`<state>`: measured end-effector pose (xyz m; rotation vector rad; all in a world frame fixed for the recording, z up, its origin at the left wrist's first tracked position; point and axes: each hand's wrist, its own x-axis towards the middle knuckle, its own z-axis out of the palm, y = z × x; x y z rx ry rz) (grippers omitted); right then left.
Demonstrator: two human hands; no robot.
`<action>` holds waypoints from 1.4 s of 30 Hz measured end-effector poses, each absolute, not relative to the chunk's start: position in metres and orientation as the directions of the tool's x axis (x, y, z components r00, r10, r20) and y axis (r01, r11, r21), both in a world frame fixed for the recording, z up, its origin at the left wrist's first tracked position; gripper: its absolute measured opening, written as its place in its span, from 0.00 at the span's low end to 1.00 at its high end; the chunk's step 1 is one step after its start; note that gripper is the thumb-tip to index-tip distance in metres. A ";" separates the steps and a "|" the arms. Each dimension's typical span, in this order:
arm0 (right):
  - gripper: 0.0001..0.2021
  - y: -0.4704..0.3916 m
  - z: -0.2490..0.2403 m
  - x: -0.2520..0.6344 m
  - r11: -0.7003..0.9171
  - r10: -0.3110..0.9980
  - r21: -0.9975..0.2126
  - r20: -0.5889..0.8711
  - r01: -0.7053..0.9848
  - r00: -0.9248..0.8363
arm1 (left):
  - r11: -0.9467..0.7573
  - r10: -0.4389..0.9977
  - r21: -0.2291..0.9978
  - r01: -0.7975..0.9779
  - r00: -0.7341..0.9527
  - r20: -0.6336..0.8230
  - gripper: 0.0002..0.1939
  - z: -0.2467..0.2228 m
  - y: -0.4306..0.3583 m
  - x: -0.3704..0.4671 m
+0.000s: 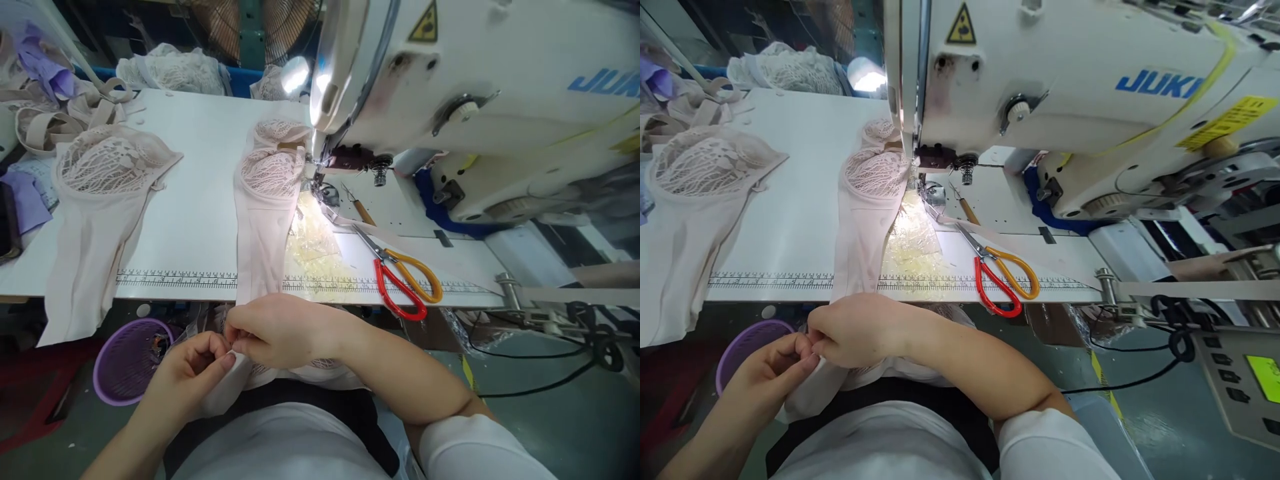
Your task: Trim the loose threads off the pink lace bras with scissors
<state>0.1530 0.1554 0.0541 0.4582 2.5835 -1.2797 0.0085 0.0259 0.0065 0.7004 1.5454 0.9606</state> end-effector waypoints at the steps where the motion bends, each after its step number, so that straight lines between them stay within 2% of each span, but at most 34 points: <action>1: 0.09 0.155 0.054 0.153 0.571 0.185 -0.730 -0.332 0.376 -0.925 | 0.491 0.852 0.869 -0.052 -0.179 -0.492 0.14 0.005 0.026 0.007; 5: 0.09 0.153 0.052 0.155 0.545 0.222 -0.745 -0.313 0.384 -0.923 | 0.453 0.890 0.891 0.031 -0.071 -0.450 0.14 -0.001 0.026 0.000; 8: 0.07 0.151 0.049 0.155 0.530 0.230 -0.764 -0.289 0.369 -0.929 | 0.346 0.935 0.935 0.080 0.044 -0.351 0.08 -0.003 0.026 -0.003; 11: 0.06 0.149 0.046 0.155 0.517 0.244 -0.773 -0.278 0.367 -0.929 | 0.261 0.956 0.955 0.141 0.099 -0.276 0.10 -0.005 0.024 -0.002; 16: 0.05 0.147 0.044 0.153 0.474 0.250 -0.796 -0.287 0.375 -0.925 | 0.339 0.936 0.940 0.049 0.084 -0.342 0.16 -0.010 0.022 0.003; 20: 0.04 0.143 0.043 0.151 0.520 0.296 -0.747 -0.298 0.414 -0.908 | 0.388 0.922 0.922 -0.011 -0.006 -0.388 0.17 -0.014 0.020 0.006; 25: 0.04 0.140 0.044 0.148 0.577 0.334 -0.684 -0.302 0.447 -0.893 | 0.410 0.909 0.912 -0.015 -0.076 -0.410 0.19 -0.022 0.017 0.007; 28: 0.03 0.141 0.045 0.145 0.565 0.319 -0.695 -0.313 0.445 -0.895 | 0.410 0.909 0.912 0.009 -0.085 -0.407 0.20 -0.018 0.019 0.007; 30: 0.03 0.141 0.045 0.144 0.541 0.315 -0.721 -0.305 0.433 -0.899 | 0.378 0.925 0.921 0.089 -0.067 -0.374 0.18 -0.011 0.021 0.004; 34: 0.04 0.142 0.047 0.150 0.483 0.321 -0.804 -0.205 0.346 -0.925 | 0.218 0.970 0.942 0.255 0.051 -0.238 0.13 0.007 0.027 -0.013; 36: 0.04 0.142 0.048 0.155 0.450 0.320 -0.844 -0.151 0.291 -0.935 | 0.166 0.968 0.950 0.265 0.139 -0.208 0.11 0.015 0.029 -0.022; 39: 0.04 0.144 0.050 0.161 0.377 0.306 -0.893 -0.133 0.248 -0.943 | 0.119 0.946 0.959 0.259 0.265 -0.189 0.15 0.022 0.031 -0.028; 42: 0.03 0.146 0.053 0.163 0.339 0.295 -0.913 -0.126 0.227 -0.947 | 0.165 0.928 0.965 0.204 0.300 -0.222 0.18 0.024 0.035 -0.021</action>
